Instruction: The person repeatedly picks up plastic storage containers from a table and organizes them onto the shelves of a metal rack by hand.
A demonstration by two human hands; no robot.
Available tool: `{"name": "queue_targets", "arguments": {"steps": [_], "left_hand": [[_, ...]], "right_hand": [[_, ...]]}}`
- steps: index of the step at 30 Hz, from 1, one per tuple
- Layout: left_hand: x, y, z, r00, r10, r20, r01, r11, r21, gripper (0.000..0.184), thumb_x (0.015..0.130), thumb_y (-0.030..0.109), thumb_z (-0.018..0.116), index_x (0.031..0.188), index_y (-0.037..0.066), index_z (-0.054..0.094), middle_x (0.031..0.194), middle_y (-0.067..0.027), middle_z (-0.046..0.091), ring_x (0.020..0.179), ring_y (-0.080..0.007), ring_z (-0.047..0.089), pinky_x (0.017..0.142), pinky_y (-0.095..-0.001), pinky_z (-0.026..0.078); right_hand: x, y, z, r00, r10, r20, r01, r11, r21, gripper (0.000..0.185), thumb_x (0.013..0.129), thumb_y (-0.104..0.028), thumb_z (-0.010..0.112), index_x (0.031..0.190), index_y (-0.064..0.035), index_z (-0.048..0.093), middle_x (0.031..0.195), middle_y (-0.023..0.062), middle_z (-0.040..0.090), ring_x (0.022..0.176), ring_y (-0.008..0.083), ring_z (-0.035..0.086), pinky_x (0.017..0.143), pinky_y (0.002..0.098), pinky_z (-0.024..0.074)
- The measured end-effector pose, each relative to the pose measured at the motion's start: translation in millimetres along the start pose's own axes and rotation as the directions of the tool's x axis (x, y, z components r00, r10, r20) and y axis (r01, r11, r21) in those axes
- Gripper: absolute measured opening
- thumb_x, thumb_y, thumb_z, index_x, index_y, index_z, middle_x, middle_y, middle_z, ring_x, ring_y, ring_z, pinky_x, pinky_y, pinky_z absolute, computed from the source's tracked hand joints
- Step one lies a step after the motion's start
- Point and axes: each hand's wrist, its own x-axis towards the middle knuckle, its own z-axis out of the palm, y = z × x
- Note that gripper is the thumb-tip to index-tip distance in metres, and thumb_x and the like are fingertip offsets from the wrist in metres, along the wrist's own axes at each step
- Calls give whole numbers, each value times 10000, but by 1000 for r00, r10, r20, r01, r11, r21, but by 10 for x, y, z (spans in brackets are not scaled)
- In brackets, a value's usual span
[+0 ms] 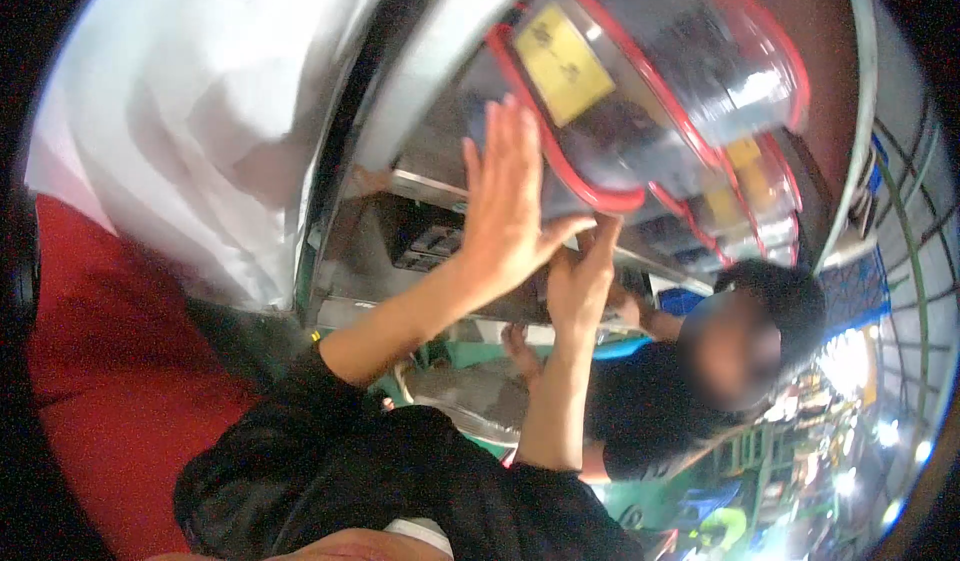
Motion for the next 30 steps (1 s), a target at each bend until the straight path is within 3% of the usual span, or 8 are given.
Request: {"name": "queue_targets", "arguments": {"steps": [2, 6, 10, 13, 16, 21, 26, 30], "left_hand": [[27, 16, 25, 999, -33, 23, 34, 998, -46, 1117, 648, 391, 736, 1407, -1, 15, 1424, -309, 55, 1321, -481, 53, 965, -681, 166], [53, 3, -18, 997, 26, 68, -21, 997, -77, 1089, 665, 342, 739, 1400, -19, 21, 1425, -290, 107, 1323, -458, 108, 1002, -626, 178], [169, -83, -73, 985, 18, 171, 3, 992, -123, 1092, 707, 211, 745, 1397, -9, -72, 1419, -227, 224, 1289, -273, 290, 1064, -337, 228], [287, -55, -168, 949, -126, 290, 212, 934, -287, 1057, 738, 154, 721, 1400, 13, -91, 1407, -210, 258, 1277, -239, 306, 1059, -327, 227], [376, -54, -239, 918, -199, 343, 238, 969, -73, 1063, 745, 195, 717, 1383, -27, -104, 1378, -218, 322, 1256, -249, 351, 1041, -311, 259], [532, -298, -285, 897, -150, 417, 183, 982, -41, 983, 790, 256, 678, 1389, -34, -47, 1418, -207, 237, 1320, -247, 224, 1074, -340, 178], [680, -511, -304, 853, -139, 503, 171, 985, -18, 942, 797, 274, 673, 1401, -21, 11, 1436, -182, 196, 1341, -230, 160, 1084, -342, 147], [653, -425, -292, 810, -222, 543, 320, 943, -92, 911, 783, 241, 694, 1399, -6, 70, 1418, -157, 238, 1319, -218, 206, 1078, -341, 172]], "right_hand": [[2, 95, -52, 995, 89, 45, -97, 967, 235, 712, 755, 87, 443, 1393, 48, 130, 1330, 252, 370, 1178, 275, 458, 936, 319, 392], [3, 313, -123, 996, -92, -9, 88, 910, 405, 699, 733, 129, 418, 1388, 26, 198, 1339, 201, 392, 1221, 251, 425, 990, 334, 352], [53, 557, -138, 983, -122, -136, 175, 840, 514, 528, 730, 93, 498, 1248, -1, 459, 1241, 155, 504, 1179, 250, 468, 988, 321, 350], [87, 656, -54, 956, -122, -267, 240, 847, 475, 517, 708, 94, 517, 1214, -4, 481, 1183, 184, 516, 1131, 309, 491, 952, 347, 376], [168, 700, -62, 873, -59, -484, 256, 901, 350, 547, 697, 99, 531, 1228, -10, 461, 1175, 183, 500, 1124, 331, 475, 963, 358, 361], [371, 793, -125, 824, 17, -566, 209, 920, 331, 898, 668, -34, 671, 1393, -65, 143, 1368, 319, 141, 1274, 466, 184, 1044, 508, 203], [535, 703, -295, 812, -2, -583, 201, 939, 277, 943, 683, -162, 729, 1395, -44, 122, 1373, 354, 100, 1280, 488, 157, 1046, 526, 183], [660, 670, -313, 774, -85, -627, 236, 958, 162, 954, 689, -214, 743, 1396, -49, 124, 1365, 365, 107, 1277, 497, 155, 1045, 533, 176]]}}
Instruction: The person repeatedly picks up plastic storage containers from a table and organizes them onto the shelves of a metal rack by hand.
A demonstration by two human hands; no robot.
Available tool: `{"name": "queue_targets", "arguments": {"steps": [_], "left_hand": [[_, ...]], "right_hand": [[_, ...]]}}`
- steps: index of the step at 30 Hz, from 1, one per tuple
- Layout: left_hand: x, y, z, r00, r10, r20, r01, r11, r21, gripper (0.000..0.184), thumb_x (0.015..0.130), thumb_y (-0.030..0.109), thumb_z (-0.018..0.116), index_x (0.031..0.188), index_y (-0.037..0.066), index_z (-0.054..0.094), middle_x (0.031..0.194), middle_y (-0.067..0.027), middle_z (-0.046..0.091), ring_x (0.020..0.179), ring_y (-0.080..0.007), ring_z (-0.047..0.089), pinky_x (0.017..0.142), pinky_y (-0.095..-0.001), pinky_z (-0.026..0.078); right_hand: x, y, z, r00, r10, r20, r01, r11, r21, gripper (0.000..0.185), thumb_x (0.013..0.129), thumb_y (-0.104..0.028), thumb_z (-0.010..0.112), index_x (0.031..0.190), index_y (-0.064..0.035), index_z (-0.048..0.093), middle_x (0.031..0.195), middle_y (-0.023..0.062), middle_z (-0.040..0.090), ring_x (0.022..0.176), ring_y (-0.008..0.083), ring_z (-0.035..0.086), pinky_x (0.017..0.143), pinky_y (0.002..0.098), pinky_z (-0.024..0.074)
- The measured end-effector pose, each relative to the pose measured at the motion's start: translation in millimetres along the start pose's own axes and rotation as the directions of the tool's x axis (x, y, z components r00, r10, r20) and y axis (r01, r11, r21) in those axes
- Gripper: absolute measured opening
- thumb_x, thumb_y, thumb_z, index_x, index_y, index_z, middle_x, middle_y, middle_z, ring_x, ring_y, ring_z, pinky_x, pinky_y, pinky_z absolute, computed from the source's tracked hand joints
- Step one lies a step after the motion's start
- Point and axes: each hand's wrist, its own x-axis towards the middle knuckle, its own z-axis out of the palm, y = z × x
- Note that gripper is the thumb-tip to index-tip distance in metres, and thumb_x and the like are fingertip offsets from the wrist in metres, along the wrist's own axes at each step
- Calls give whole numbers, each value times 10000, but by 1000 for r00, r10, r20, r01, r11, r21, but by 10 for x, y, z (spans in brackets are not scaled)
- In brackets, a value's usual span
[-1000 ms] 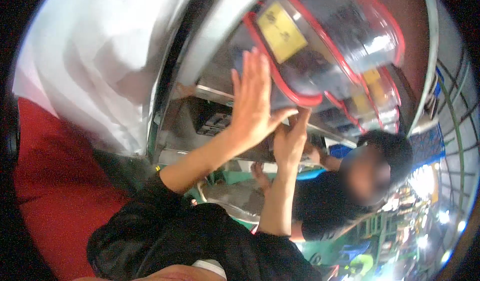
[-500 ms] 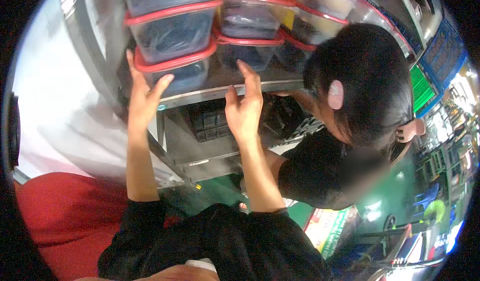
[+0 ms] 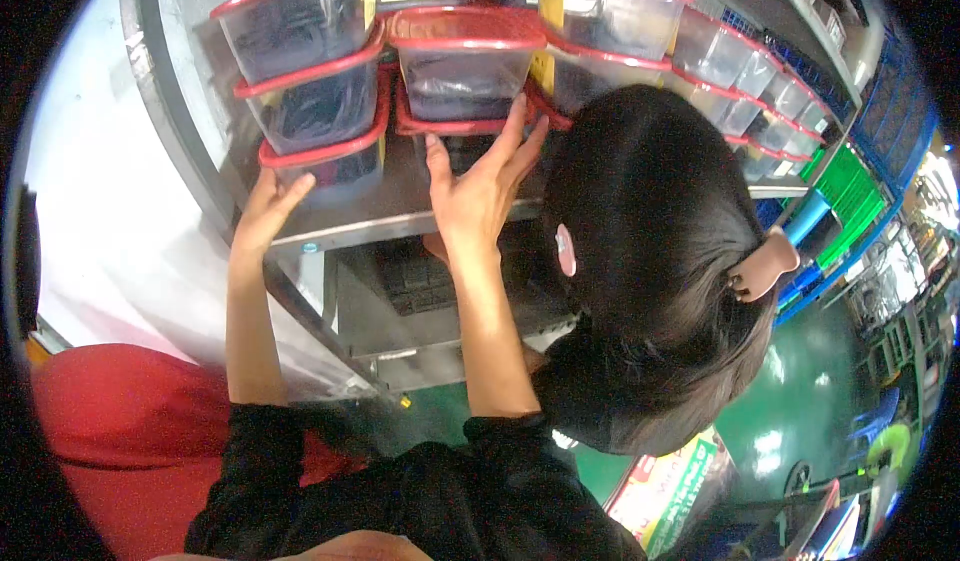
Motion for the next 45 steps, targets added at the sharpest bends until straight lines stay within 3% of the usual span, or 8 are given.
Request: {"name": "queue_targets", "arguments": {"steps": [9, 14, 20, 30, 35, 38, 42, 45], "left_hand": [[-16, 131, 298, 992, 46, -118, -32, 993, 116, 808, 721, 185, 743, 1343, 6, 259, 1290, -135, 431, 1200, -213, 398, 1014, -332, 294], [9, 53, 250, 983, 130, -128, -101, 972, 212, 695, 709, 202, 749, 1259, -13, 383, 1171, -135, 541, 1084, -213, 505, 958, -312, 358], [-11, 93, 278, 991, 93, -93, -78, 984, 160, 699, 762, 144, 698, 1319, -1, 301, 1280, -138, 432, 1167, -224, 421, 1007, -330, 295], [-49, 77, 268, 998, 61, -33, -57, 992, 117, 696, 763, 69, 681, 1322, -11, 275, 1294, -152, 404, 1182, -232, 398, 1019, -343, 275], [-63, -117, 203, 985, 82, -150, -6, 893, 449, 764, 724, 338, 729, 1283, -20, 351, 1317, -198, 403, 1218, -274, 395, 1009, -368, 303], [-167, -75, 293, 969, 123, -215, 30, 804, 594, 915, 706, 497, 690, 1312, -40, 264, 1223, -252, 483, 1131, -365, 485, 944, -395, 381], [-399, 209, 497, 941, 55, -334, 195, 718, 669, 865, 780, 423, 616, 1323, -115, 211, 1201, -286, 479, 1045, -364, 540, 893, -423, 417], [-528, -133, 616, 836, 455, -305, 18, 533, 846, 708, 845, 306, 548, 1327, -100, 225, 1229, -275, 459, 1066, -362, 518, 950, -460, 367]], "right_hand": [[99, -7, 13, 989, 122, 79, -133, 980, 149, 1051, 646, -339, 783, 1387, -4, 117, 1404, 298, 104, 1322, 398, 134, 1076, 451, 166], [-91, 110, 77, 970, 192, 146, -214, 966, 149, 1185, 576, -180, 815, 1416, -78, -15, 1395, 362, 22, 1311, 491, 59, 1076, 491, 154], [-81, -23, 85, 958, 273, 81, -268, 961, -69, 1181, 577, -127, 811, 1418, -102, -18, 1330, 404, 181, 1231, 514, 267, 1020, 507, 259], [-82, 124, 43, 960, 242, 143, -242, 970, -17, 1180, 590, -106, 804, 1418, -122, -37, 1351, 396, 128, 1265, 506, 209, 1037, 487, 263], [-138, 164, 1, 966, 186, 181, -205, 975, 89, 1138, 622, -109, 779, 1413, -61, -37, 1421, 321, 42, 1331, 435, 89, 1100, 441, 134], [-142, 74, -89, 966, 175, 190, -190, 979, 67, 1109, 632, -99, 774, 1408, -30, -16, 1436, 237, 141, 1313, 364, 200, 1085, 419, 179], [-149, 251, -14, 988, 17, 154, -27, 998, 63, 1108, 615, -121, 795, 1397, 20, 21, 1431, 263, 151, 1339, 364, 154, 1095, 407, 146], [-160, 322, 3, 986, -39, 165, 29, 998, 63, 1066, 635, -56, 760, 1405, -4, 25, 1415, 285, 170, 1322, 378, 190, 1083, 405, 173]]}}
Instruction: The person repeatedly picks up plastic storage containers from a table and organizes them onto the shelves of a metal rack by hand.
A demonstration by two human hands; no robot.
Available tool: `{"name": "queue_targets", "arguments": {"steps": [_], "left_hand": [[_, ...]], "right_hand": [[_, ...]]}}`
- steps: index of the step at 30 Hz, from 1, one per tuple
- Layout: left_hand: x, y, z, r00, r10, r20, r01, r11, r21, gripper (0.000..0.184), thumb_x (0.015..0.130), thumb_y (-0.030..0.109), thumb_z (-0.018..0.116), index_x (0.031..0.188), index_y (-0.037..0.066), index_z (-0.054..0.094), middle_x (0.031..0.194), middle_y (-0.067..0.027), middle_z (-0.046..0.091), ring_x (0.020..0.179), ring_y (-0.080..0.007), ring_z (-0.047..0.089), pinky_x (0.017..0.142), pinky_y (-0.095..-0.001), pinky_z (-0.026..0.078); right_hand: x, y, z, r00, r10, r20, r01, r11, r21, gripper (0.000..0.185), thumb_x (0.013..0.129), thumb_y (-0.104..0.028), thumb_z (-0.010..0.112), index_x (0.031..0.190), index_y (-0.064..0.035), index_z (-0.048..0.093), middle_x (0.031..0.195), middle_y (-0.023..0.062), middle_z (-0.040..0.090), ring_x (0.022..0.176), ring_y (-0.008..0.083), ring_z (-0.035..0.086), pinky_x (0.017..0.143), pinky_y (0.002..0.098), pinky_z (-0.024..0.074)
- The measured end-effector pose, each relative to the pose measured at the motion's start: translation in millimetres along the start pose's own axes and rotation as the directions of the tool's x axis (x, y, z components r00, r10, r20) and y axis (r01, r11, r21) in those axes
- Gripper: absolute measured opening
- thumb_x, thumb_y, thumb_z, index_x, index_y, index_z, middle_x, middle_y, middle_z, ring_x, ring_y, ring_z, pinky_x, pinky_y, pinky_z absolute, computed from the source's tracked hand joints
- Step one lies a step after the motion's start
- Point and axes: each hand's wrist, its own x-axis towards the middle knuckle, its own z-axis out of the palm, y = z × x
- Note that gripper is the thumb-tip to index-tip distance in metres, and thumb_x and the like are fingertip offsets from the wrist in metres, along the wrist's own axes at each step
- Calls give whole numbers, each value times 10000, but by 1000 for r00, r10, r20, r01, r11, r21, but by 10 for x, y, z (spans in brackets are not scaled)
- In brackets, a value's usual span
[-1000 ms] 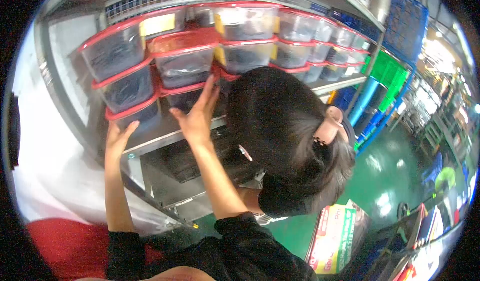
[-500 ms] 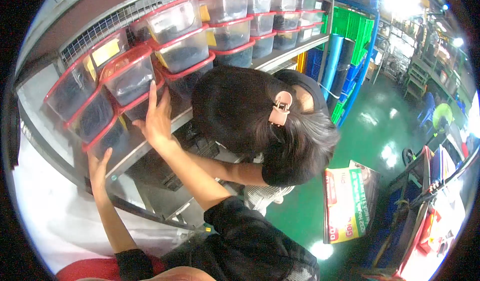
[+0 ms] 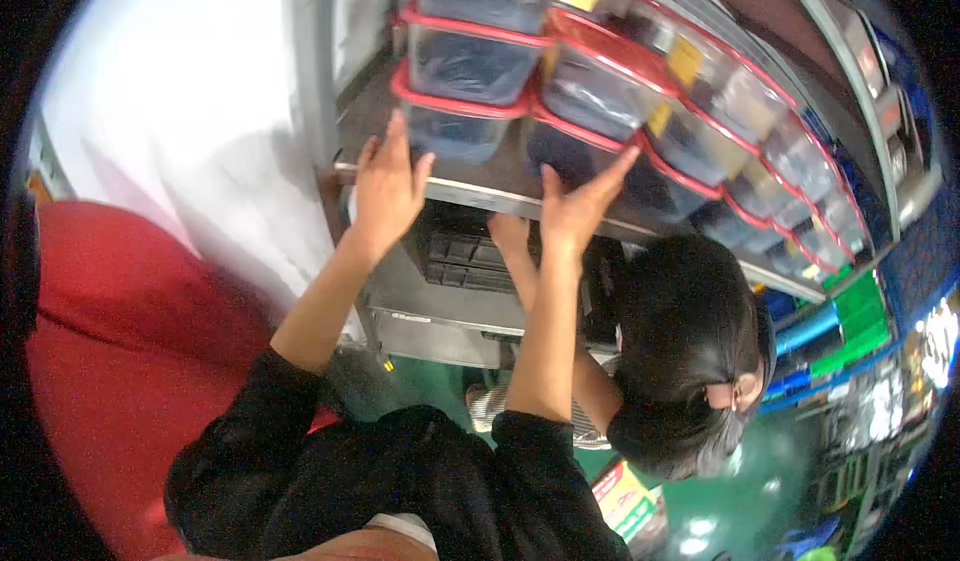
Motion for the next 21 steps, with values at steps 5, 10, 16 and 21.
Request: {"name": "queue_targets", "arguments": {"steps": [5, 10, 16, 21], "left_hand": [[-195, 143, -350, 998, 47, 39, -39, 984, -175, 507, 848, 155, 546, 1281, -43, 371, 1188, -228, 518, 1076, -317, 516, 974, -450, 346], [107, -411, -1008, 756, -330, -565, -44, 836, -547, 263, 899, 36, 405, 1129, -36, 510, 1064, -138, 596, 964, -240, 580, 844, -354, 445], [917, -1330, -415, 781, -93, 618, 620, -5, -785, 499, 898, 311, 501, 1245, -43, 432, 1223, -163, 513, 1120, -245, 507, 913, -356, 431], [1370, -1316, 567, 631, -85, 771, 762, 251, -597, 760, 872, 583, 387, 1312, -35, 339, 1310, -191, 430, 1255, -300, 363, 1035, -416, 300]], "right_hand": [[-138, -304, -21, 1000, -23, -22, 19, 987, -162, 913, 688, 1, 675, 1406, -47, 113, 1337, 287, 276, 1234, 432, 293, 1028, 471, 244], [-370, -753, 180, 976, -215, 35, 217, 974, -71, 655, 718, 26, 603, 1313, -16, 334, 1217, 237, 365, 1131, 413, 381, 973, 476, 301], [-477, -1070, 479, 975, -104, 196, 105, 994, 5, 757, 729, 13, 602, 1370, -37, 202, 1311, 278, 252, 1218, 454, 291, 1021, 464, 275], [-570, -1226, 751, 972, -25, 234, 37, 998, -50, 927, 728, -47, 627, 1381, 39, -25, 1391, 352, 11, 1263, 518, 184, 974, 433, 394]]}}
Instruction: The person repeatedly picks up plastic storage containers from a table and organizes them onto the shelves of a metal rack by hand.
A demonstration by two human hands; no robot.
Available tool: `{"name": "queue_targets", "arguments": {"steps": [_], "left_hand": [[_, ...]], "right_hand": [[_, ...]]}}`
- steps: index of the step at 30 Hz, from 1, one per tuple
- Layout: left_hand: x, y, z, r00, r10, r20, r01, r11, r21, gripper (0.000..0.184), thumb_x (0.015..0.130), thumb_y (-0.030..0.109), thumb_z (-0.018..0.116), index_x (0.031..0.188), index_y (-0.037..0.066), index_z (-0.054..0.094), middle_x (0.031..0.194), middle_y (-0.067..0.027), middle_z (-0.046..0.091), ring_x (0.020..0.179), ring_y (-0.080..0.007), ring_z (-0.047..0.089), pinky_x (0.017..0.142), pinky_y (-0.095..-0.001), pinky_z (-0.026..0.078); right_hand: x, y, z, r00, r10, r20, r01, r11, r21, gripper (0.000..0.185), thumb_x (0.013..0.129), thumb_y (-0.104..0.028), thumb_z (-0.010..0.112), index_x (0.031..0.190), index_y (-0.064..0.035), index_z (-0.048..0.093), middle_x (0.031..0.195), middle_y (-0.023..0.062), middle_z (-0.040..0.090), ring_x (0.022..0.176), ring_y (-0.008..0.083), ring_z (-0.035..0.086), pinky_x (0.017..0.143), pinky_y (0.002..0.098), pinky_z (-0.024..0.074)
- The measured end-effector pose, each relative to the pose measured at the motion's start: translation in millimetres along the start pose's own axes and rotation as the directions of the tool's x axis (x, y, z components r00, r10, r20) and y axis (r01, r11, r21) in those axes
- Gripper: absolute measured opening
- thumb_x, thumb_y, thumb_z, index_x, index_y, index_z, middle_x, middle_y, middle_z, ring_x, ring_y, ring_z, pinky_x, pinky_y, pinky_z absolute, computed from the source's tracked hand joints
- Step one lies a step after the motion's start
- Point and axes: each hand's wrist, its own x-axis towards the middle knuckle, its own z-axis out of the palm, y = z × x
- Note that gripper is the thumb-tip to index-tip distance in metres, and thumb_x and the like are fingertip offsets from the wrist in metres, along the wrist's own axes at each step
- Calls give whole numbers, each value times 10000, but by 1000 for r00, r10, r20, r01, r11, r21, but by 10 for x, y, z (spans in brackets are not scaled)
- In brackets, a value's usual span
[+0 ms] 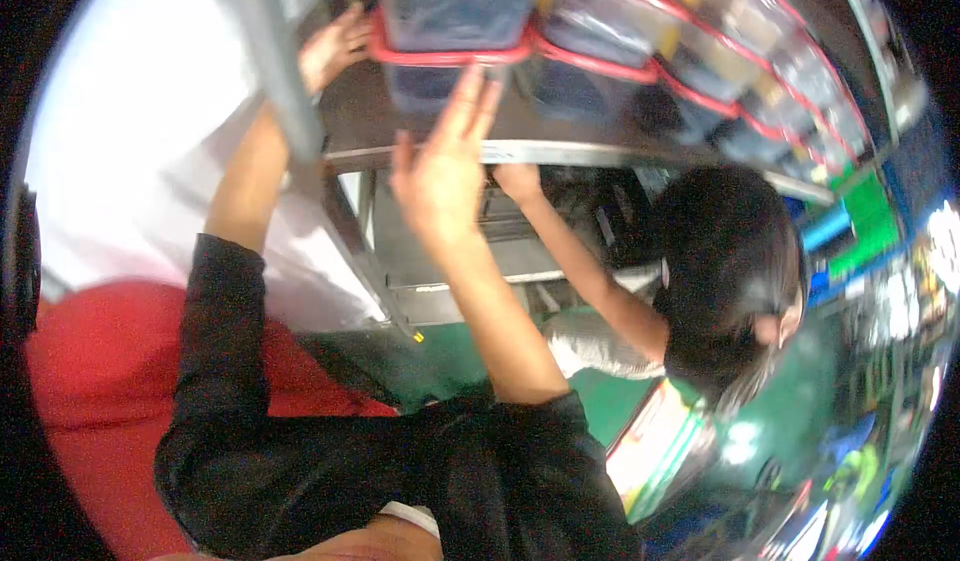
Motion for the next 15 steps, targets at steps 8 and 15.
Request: {"name": "queue_targets", "arguments": {"steps": [8, 15], "left_hand": [[378, 47, 196, 990, 108, 89, -80, 958, -276, 375, 949, 325, 354, 1185, 60, 477, 1163, -85, 548, 1066, -186, 515, 903, -332, 400], [-307, -238, -346, 944, 166, -285, -190, 980, -59, 532, 890, 465, 428, 1222, 52, 473, 1198, -112, 521, 1070, -208, 517, 878, -362, 420]], "right_hand": [[5, -180, -42, 981, 193, 29, -195, 975, 107, 1103, 665, -161, 751, 1348, 102, -75, 1362, 406, 70, 1254, 515, 222, 1006, 427, 333], [182, 42, 80, 989, 126, 82, -146, 935, 322, 1228, 625, -261, 795, 1320, 121, -142, 1357, 392, 150, 1272, 447, 258, 1036, 384, 308]]}}
